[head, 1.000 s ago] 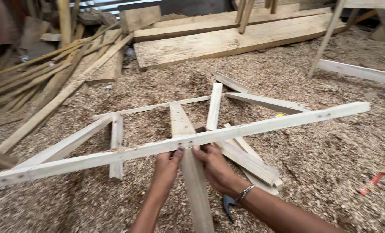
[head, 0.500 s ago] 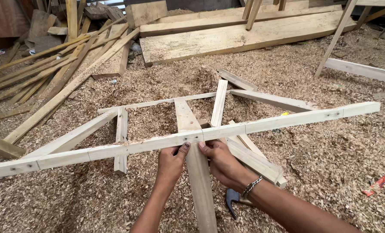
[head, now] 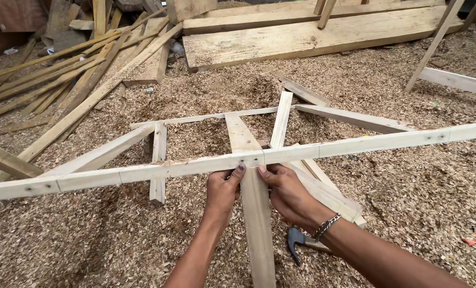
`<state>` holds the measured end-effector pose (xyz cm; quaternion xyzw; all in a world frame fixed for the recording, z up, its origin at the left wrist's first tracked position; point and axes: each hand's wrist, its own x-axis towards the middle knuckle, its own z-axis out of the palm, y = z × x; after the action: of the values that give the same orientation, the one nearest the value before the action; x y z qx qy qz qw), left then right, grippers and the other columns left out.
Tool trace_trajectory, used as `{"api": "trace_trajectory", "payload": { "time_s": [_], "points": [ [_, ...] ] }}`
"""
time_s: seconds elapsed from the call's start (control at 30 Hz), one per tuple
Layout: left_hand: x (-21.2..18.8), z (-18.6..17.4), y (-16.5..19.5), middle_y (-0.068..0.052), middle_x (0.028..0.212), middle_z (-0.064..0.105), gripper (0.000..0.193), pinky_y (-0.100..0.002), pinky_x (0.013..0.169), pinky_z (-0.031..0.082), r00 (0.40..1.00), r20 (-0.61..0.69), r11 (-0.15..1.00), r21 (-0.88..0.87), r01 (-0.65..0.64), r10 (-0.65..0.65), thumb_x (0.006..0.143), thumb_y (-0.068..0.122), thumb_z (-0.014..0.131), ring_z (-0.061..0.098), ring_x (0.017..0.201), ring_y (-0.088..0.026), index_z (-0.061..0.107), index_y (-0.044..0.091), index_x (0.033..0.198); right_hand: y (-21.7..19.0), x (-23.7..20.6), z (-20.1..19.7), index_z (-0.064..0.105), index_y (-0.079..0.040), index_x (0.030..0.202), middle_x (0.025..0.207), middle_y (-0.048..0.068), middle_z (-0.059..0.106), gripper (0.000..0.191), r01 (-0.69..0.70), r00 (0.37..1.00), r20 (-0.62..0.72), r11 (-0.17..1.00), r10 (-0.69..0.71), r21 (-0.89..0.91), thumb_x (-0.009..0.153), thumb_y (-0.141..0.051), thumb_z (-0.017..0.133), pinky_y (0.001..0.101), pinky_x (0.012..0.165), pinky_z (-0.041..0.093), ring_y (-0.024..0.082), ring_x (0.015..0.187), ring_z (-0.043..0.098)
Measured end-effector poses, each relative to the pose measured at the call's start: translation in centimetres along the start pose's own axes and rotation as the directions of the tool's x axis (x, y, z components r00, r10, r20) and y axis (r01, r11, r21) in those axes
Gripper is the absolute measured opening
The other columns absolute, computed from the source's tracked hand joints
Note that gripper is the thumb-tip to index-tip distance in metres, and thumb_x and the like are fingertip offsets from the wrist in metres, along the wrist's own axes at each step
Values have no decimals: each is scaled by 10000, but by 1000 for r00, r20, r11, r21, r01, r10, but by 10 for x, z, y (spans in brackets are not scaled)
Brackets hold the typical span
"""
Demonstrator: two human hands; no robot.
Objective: The person assembles a wooden frame by positioning planks and hammering nails to join them. They repeatedly align pieces and drive nails into the joints to secure the structure.
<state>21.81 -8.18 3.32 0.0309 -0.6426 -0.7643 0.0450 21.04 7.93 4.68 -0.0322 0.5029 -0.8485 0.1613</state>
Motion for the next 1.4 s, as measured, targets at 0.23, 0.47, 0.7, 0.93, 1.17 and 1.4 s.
{"api": "trace_trajectory", "payload": {
  "time_s": [0.23, 0.47, 0.7, 0.93, 1.17, 1.4],
  "points": [
    [2, -1, -8, -20, 728, 700, 284, -223, 457, 395, 998, -2, 994, -99, -56, 56, 926, 282, 693, 500, 514, -63, 747, 8, 979, -4, -1, 6, 511, 120, 1272, 1198, 212, 626, 428, 30, 999, 12, 1000, -30, 4, 976, -185, 561, 407, 1081, 497, 258, 1138, 612],
    [2, -7, -8, -10, 705, 677, 323, -217, 473, 425, 1000, 12, 999, 36, -8, 8, 895, 342, 713, 501, 524, -70, 765, 29, 959, 0, -7, 10, 487, 92, 1285, 1182, 198, 610, 455, -26, 1000, -7, 999, 26, 40, 956, -209, 576, 424, 1040, 533, 257, 1109, 621],
    [2, -11, -6, -50, 768, 728, 419, -289, 590, 502, 997, 54, 993, 114, 42, -48, 827, 400, 758, 595, 607, -135, 745, 17, 995, 1, -5, 9, 491, 78, 1264, 1174, 193, 598, 421, -32, 999, 16, 997, 31, 71, 951, -191, 576, 418, 1043, 548, 261, 1119, 624],
    [-4, 0, -3, -78, 849, 777, 418, -346, 707, 584, 999, -16, 994, 105, 40, -39, 816, 385, 743, 723, 746, -188, 749, 36, 1046, 3, -4, 10, 514, 73, 1246, 1165, 175, 593, 398, -5, 1000, 2, 995, 4, 97, 950, -182, 590, 427, 1060, 494, 252, 1107, 585],
    [-5, 7, 1, -119, 928, 784, 319, -339, 747, 539, 995, -77, 995, 81, -52, 59, 868, 252, 746, 698, 798, -191, 763, -11, 1049, 7, 6, 5, 527, 84, 1234, 1168, 181, 604, 383, 13, 1000, -27, 994, -10, 111, 950, -161, 605, 421, 1067, 479, 252, 1127, 582],
    [0, 9, 1, -129, 947, 796, 341, -335, 790, 553, 992, -123, 995, 102, 11, 2, 845, 258, 765, 726, 824, -200, 765, -18, 1045, 13, 12, 2, 580, 77, 1204, 1137, 166, 655, 344, 63, 998, -17, 987, -61, 148, 943, -142, 624, 414, 1015, 493, 240, 1073, 615]
  ]
}}
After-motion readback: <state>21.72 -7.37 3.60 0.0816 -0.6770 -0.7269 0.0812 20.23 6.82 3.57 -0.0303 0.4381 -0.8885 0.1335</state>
